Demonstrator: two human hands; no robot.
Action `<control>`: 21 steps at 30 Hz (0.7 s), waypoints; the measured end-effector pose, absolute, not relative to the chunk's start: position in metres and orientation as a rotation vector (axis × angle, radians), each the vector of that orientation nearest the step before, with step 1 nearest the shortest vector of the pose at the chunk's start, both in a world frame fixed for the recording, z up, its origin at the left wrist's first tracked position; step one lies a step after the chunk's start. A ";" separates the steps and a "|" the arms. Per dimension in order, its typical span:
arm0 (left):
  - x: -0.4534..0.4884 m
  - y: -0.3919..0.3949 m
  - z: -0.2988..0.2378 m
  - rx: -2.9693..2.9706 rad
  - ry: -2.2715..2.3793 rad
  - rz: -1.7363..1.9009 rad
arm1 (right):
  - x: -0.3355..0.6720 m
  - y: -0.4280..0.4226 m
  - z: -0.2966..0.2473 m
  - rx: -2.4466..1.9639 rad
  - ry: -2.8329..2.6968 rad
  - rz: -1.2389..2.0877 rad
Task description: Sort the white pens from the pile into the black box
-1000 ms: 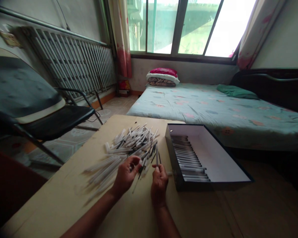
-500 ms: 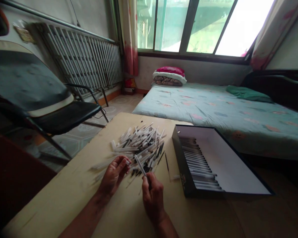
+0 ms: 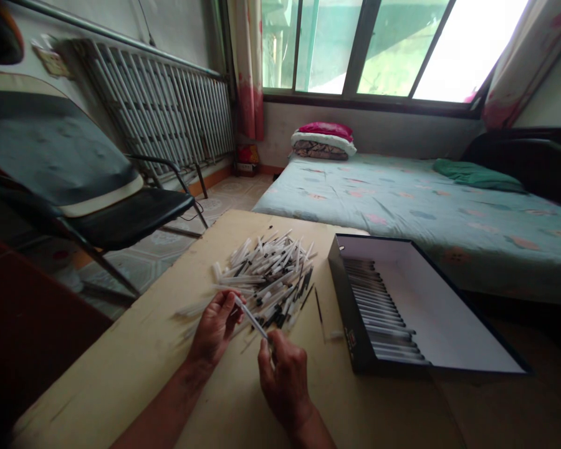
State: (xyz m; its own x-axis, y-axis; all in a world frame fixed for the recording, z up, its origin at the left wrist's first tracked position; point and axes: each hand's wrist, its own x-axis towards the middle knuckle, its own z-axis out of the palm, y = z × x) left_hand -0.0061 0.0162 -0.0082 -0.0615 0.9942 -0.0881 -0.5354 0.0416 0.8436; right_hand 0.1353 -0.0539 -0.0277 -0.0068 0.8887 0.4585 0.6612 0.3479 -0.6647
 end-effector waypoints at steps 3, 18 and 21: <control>-0.006 0.017 -0.012 0.821 0.891 1.433 | 0.136 -0.054 -0.027 -1.387 -1.757 0.315; 0.000 0.010 -0.005 0.837 0.874 1.344 | 0.128 -0.055 -0.028 -1.416 -1.910 0.129; 0.002 0.009 -0.005 0.838 0.860 1.368 | 0.124 -0.056 -0.031 -1.410 -1.837 0.228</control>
State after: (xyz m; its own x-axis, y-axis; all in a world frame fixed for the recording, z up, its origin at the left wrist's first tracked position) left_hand 0.0018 0.0087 -0.0046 0.0181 0.9995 -0.0264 -0.4572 0.0318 0.8888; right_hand 0.1239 -0.0563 -0.0305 -0.0673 0.8780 0.4739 0.7355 0.3646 -0.5710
